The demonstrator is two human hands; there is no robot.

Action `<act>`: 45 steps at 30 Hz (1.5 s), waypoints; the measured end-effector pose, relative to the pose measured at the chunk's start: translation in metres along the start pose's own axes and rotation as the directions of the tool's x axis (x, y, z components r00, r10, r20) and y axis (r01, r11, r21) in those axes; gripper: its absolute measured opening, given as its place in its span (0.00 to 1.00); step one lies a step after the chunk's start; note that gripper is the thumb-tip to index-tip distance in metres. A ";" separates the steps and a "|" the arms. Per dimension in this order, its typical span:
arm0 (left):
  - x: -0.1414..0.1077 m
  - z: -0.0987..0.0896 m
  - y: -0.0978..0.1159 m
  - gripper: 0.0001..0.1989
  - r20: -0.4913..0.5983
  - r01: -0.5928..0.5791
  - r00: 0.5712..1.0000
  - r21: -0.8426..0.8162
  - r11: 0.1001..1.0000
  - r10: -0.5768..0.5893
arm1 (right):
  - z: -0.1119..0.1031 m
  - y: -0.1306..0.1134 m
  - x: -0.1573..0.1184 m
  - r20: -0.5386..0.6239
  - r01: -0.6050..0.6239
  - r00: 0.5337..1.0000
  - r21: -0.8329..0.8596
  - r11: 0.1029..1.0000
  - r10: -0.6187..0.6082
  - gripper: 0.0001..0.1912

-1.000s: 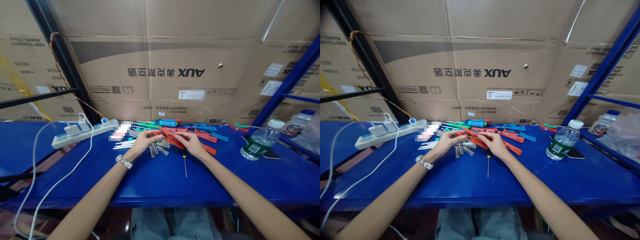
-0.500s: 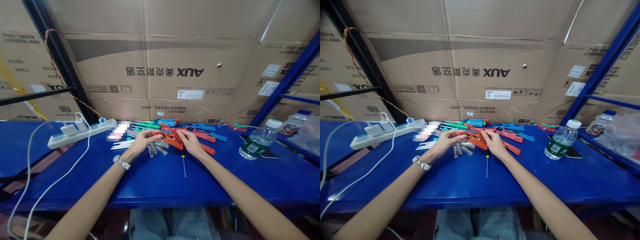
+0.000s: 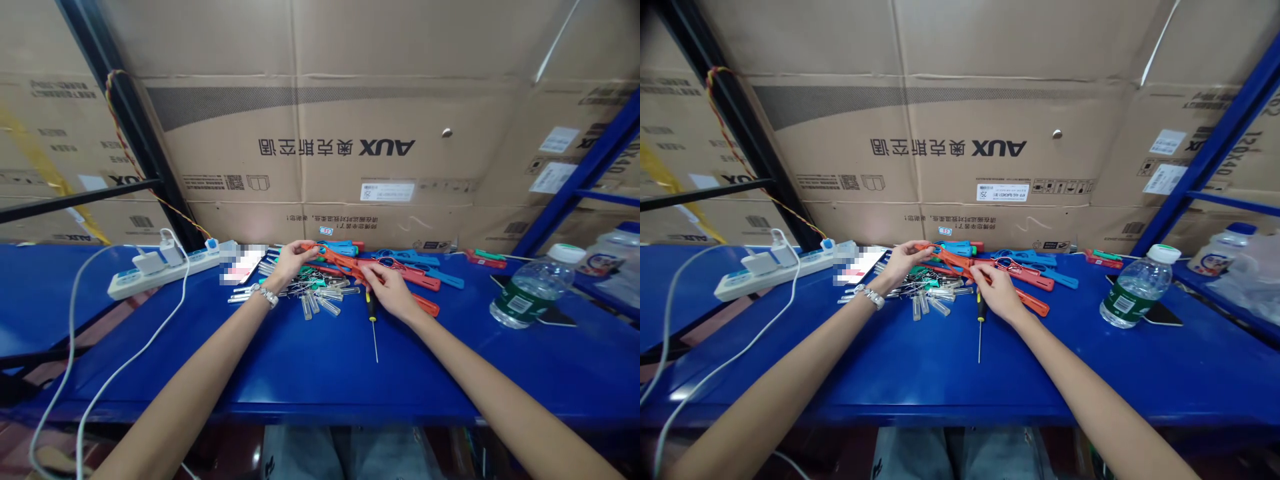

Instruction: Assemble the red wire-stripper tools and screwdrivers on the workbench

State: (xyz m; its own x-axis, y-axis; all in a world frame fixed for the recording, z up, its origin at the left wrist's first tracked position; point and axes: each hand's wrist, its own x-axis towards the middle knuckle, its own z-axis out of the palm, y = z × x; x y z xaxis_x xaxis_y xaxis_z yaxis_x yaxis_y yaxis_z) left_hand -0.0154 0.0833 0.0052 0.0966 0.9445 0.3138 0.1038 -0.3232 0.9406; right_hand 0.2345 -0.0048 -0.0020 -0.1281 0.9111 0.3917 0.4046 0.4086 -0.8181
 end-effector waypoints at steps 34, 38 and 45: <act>-0.029 -0.039 0.011 0.05 0.231 -0.356 0.935 0.628 0.692 0.271 | 0.026 -0.003 0.063 0.177 0.399 0.903 -0.678 0.617 -0.391 0.13; -0.030 -0.034 0.011 0.08 0.291 -0.385 0.923 0.672 0.633 0.252 | 0.027 -0.005 0.054 0.297 0.485 0.870 -0.661 0.572 -0.394 0.08; -0.029 -0.035 0.008 0.07 0.284 -0.392 0.920 0.678 0.622 0.270 | 0.031 -0.001 0.058 0.249 0.420 0.902 -0.694 0.585 -0.352 0.09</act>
State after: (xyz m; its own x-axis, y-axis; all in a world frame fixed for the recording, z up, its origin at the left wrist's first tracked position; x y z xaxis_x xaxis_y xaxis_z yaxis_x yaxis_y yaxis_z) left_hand -0.0516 0.0549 0.0081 0.3983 0.7653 0.5056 0.6978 -0.6106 0.3744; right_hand 0.1983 0.0495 0.0081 -0.4835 0.6919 0.5362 0.8116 0.5839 -0.0215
